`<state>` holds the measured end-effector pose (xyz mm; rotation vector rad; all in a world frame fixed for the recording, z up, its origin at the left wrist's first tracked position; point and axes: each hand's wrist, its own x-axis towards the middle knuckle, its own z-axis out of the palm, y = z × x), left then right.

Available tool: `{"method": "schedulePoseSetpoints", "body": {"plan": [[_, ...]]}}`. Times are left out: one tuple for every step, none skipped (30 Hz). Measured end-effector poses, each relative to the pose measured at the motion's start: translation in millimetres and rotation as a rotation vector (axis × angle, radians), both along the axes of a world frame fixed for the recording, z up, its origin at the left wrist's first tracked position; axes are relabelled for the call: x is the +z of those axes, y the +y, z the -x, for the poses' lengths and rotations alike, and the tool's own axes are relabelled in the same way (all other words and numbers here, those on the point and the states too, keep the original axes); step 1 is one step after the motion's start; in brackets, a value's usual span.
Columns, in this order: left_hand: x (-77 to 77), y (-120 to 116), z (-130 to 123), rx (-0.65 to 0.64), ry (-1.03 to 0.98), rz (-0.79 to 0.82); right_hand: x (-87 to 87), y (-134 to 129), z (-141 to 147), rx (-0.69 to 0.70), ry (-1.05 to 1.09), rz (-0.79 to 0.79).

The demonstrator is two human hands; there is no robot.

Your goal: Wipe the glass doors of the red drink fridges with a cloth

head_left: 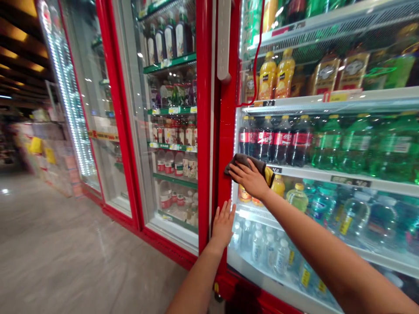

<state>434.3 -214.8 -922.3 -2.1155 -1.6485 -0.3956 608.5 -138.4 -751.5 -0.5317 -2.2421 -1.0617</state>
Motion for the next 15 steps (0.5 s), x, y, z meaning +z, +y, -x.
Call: {"method": "schedulePoseSetpoints", "body": {"plan": [[-1.0,1,0,-0.002,-0.002,0.004,-7.1,0,4,0.029,-0.043,0.007],[-1.7,2,0,-0.007,-0.004,0.011,-15.0,0,8,0.066,-0.104,0.014],[-2.0,2,1,-0.015,-0.007,0.020,-22.1,1,11,0.102,-0.164,0.022],[-2.2,2,1,-0.023,-0.011,0.030,-26.7,2,14,0.128,-0.211,0.029],[-2.2,3,2,-0.030,-0.013,0.036,-28.1,3,16,0.141,-0.236,0.035],[-2.3,3,3,-0.031,-0.014,0.037,-26.3,3,19,0.139,-0.234,0.040],[-2.7,3,3,-0.026,-0.014,0.033,-22.0,4,22,0.125,-0.206,0.042],[-3.2,3,2,-0.020,-0.013,0.027,-16.6,4,24,0.100,-0.158,0.041],[-3.9,2,2,-0.013,-0.011,0.023,-11.8,4,27,0.070,-0.099,0.040],[-4.8,2,1,-0.007,-0.010,0.022,-9.1,3,30,0.039,-0.042,0.041],[-5.7,2,0,-0.001,-0.011,0.024,-9.4,3,33,0.018,-0.004,0.045],[-6.4,2,0,0.004,-0.014,0.030,-12.9,2,35,0.014,0.003,0.051],[-6.9,3,-1,0.006,-0.018,0.039,-18.7,2,37,0.029,-0.026,0.060],[-7.0,3,-1,0.008,-0.022,0.048,-25.6,3,39,0.055,-0.080,0.069],[-6.9,3,0,0.010,-0.025,0.055,-32.0,4,40,0.088,-0.146,0.078]]}}
